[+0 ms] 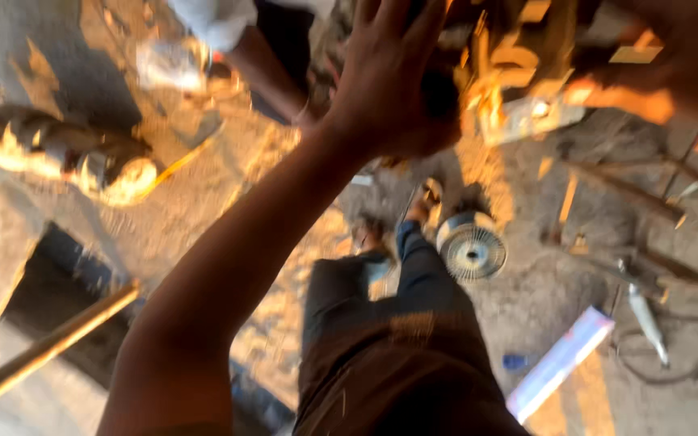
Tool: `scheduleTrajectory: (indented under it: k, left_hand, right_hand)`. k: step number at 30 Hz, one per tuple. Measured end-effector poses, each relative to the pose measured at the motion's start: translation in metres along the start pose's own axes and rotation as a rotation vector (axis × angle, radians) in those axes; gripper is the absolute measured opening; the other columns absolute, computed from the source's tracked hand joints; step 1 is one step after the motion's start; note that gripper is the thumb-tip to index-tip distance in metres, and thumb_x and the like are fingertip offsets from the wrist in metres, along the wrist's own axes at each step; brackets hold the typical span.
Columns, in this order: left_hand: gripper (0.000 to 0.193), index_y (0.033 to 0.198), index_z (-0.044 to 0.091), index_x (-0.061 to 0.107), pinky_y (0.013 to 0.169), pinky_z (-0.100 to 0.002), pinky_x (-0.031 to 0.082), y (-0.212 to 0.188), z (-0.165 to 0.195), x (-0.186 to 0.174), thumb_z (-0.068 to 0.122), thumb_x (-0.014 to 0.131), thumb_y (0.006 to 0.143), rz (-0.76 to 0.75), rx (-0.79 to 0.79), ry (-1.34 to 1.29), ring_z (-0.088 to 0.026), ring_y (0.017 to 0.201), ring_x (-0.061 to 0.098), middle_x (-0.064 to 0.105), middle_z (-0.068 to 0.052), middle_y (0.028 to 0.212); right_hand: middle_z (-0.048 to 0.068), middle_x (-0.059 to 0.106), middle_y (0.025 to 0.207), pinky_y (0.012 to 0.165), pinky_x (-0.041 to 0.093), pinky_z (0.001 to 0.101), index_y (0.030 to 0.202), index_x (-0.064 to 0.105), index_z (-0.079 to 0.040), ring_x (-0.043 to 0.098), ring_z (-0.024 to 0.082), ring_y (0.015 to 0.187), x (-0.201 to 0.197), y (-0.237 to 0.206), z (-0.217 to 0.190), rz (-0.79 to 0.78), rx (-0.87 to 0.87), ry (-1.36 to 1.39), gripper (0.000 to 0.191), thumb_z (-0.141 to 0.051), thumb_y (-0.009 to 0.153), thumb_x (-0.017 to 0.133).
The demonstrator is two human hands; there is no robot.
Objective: The person holds a rusty pump housing in one hand and grips a threaded fitting on it with a pipe wrench in the other, repeatedly turning the wrench to unscrew the fitting from the housing. Another person crouches nearby while the person works standing on the ground.
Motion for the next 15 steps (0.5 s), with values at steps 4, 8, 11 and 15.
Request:
scheduleTrajectory:
  k: [4,8,11,15]
  left_hand:
    - [0.101,0.15,0.002,0.043,0.114,-0.055,0.045,0.008,0.002,-0.003,0.035,0.081,0.064,-0.033,0.18,-0.016,-0.043,0.133,0.044,0.043,-0.02,0.148]
    - [0.103,0.152,0.002,0.044,0.115,-0.055,0.043,0.019,-0.004,-0.005,0.043,0.085,0.065,-0.123,0.242,-0.053,-0.043,0.137,0.043,0.043,-0.02,0.15]
    - [0.104,0.149,0.003,0.043,0.113,-0.057,0.042,0.031,-0.006,-0.003,0.047,0.087,0.066,-0.118,0.366,-0.11,-0.044,0.137,0.041,0.042,-0.022,0.148]
    - [0.113,0.15,0.002,0.042,0.113,-0.062,0.041,0.029,-0.018,0.007,0.054,0.088,0.061,-0.264,0.443,-0.111,-0.045,0.135,0.043,0.044,-0.023,0.146]
  right_hand:
    - [0.021,0.076,0.106,0.082,0.055,0.0423,0.159,0.055,-0.009,0.072,0.027,0.087,-0.021,-0.009,-0.025,-0.001,0.135,0.05,0.087,-0.023,0.08,0.088]
    - [0.023,0.073,0.115,0.082,0.055,0.0444,0.148,0.055,0.003,0.071,0.028,0.1,-0.028,-0.02,-0.059,0.157,-0.072,0.121,0.078,-0.008,0.076,0.086]
    - [0.017,0.071,0.123,0.08,0.06,0.037,0.154,0.051,-0.003,0.072,0.023,0.103,-0.015,-0.03,-0.06,0.13,0.194,0.373,0.078,-0.004,0.082,0.08]
    - [0.022,0.069,0.124,0.093,0.053,0.0376,0.151,0.046,0.001,0.069,0.027,0.108,0.018,-0.042,-0.074,0.182,0.155,0.418,0.072,0.008,0.084,0.071]
Point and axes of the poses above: each hand's wrist, its own y-axis towards the middle knuckle, its own x-axis out of the palm, z = x × y, the point moved 4 cm from there along y, towards the middle knuckle
